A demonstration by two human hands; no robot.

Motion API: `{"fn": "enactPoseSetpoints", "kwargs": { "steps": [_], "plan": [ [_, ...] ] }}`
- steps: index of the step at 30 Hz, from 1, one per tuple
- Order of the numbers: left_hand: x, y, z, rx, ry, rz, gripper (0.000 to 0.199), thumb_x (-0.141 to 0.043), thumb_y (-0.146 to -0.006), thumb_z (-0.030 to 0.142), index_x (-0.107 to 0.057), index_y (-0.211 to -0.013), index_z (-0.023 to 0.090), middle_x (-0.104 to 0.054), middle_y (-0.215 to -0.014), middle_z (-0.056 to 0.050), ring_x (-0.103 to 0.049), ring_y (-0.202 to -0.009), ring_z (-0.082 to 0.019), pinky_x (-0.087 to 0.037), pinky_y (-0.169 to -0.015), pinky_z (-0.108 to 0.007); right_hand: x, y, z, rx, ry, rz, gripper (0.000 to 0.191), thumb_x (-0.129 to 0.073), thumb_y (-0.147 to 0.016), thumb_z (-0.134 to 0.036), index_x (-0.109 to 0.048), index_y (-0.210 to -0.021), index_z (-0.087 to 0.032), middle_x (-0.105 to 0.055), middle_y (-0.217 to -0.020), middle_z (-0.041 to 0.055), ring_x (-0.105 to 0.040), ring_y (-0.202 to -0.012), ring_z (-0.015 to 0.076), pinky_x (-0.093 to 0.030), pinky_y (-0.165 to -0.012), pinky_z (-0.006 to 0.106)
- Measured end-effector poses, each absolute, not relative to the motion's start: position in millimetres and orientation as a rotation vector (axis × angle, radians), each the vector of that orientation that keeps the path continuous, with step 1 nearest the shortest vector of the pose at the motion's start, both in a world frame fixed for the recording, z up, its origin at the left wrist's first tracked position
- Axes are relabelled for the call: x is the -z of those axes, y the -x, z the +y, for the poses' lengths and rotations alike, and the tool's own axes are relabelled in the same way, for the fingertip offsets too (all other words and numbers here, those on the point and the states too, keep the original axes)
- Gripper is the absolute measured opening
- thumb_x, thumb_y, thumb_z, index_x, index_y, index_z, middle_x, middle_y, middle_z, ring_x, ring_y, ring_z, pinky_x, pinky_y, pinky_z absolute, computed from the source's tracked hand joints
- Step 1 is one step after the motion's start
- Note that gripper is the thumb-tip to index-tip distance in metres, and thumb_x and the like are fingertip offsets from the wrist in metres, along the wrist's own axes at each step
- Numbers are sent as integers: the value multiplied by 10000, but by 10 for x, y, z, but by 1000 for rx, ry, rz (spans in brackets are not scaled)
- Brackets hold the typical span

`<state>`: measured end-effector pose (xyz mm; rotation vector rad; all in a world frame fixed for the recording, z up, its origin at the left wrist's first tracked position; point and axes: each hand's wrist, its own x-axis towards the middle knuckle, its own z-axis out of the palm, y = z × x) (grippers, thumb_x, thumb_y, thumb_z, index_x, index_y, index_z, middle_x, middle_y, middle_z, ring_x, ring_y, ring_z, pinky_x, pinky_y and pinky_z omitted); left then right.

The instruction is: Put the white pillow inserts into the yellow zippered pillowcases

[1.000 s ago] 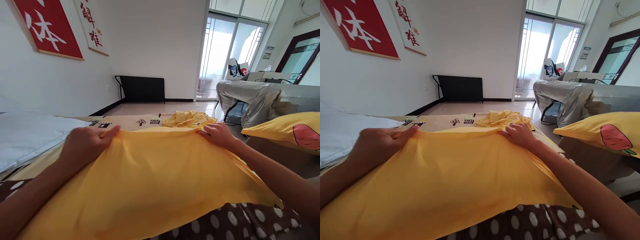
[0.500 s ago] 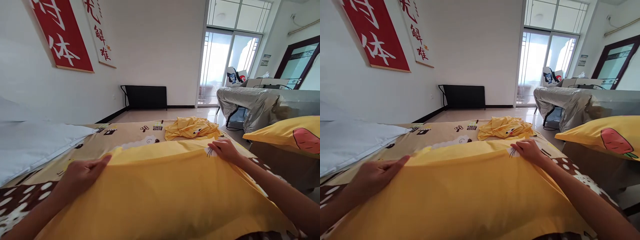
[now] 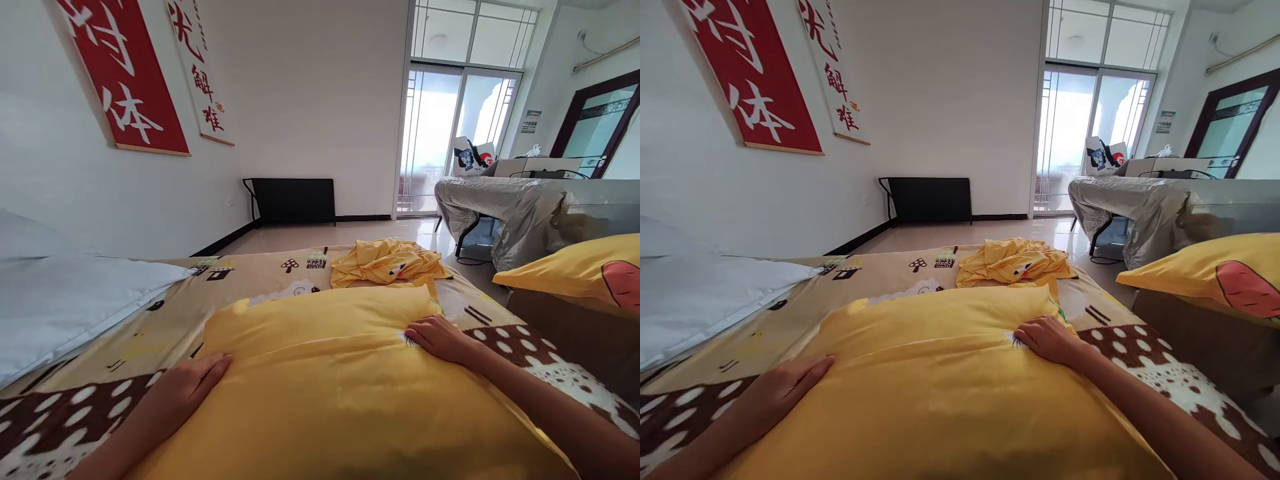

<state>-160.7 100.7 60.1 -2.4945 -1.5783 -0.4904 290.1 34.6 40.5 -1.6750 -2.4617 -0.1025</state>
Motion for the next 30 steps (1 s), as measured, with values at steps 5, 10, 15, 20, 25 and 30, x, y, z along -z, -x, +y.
{"fn": "enactPoseSetpoints", "kwargs": {
  "steps": [5, 10, 15, 20, 25, 30],
  "plan": [
    [-1043, 1247, 880, 464, 2559, -1040, 332, -348, -904, 344, -642, -845, 200, -678, -886, -65, -611, -866, -221, -432, -809, -351, -1010, -2702, 422, 178, 1704, -2500, 371, -434, -936, -406, -617, -728, -159, -668, -771, 57, -565, -689, 132, -254, -583, 248],
    [-1193, 267, 387, 385, 2878, -415, 361, -376, -931, 329, -550, -1212, 186, -596, -1275, -69, -512, -1214, -215, -403, -1025, -351, -1203, -2224, 554, 47, 1529, -2570, 266, -540, -869, -450, -630, -914, -204, -664, -792, 22, -533, -664, 125, -247, -563, 221],
    [-996, -13, 307, 128, 3117, -347, 601, -448, -894, 437, -358, -1412, 147, -375, -1473, -101, -379, -1346, -235, -309, -1147, -395, -1074, -2279, 670, -247, 1530, -2526, 189, -599, -820, -371, -629, -859, -189, -621, -703, -15, -496, -623, 93, -291, -566, 197],
    [-853, 68, 288, 133, 3150, -294, 622, -438, -908, 384, -265, -1460, 155, -283, -1511, -98, -275, -1394, -246, -241, -1178, -411, -1035, -2512, 682, -646, 1586, -2426, 401, -759, -631, -482, -633, -847, -169, -541, -629, -54, -462, -544, 68, -315, -521, 185],
    [-834, 61, 240, 169, 3126, -288, 620, -446, -907, 363, -265, -1460, 150, -303, -1504, -103, -283, -1389, -255, -248, -1176, -410, -1064, -2436, 609, -657, 1468, -2572, 469, -798, -572, -455, -634, -921, -188, -556, -684, -50, -465, -589, 77, -311, -540, 188],
    [-766, 72, 256, 165, 3095, -290, 637, -441, -907, 360, -234, -1470, 146, -265, -1517, -110, -266, -1395, -263, -241, -1178, -421, -1041, -2408, 585, -718, 1415, -2589, 185, -691, -731, -300, -575, -724, -156, -463, -600, -70, -370, -549, 52, -276, -524, 188]
  ]
}}
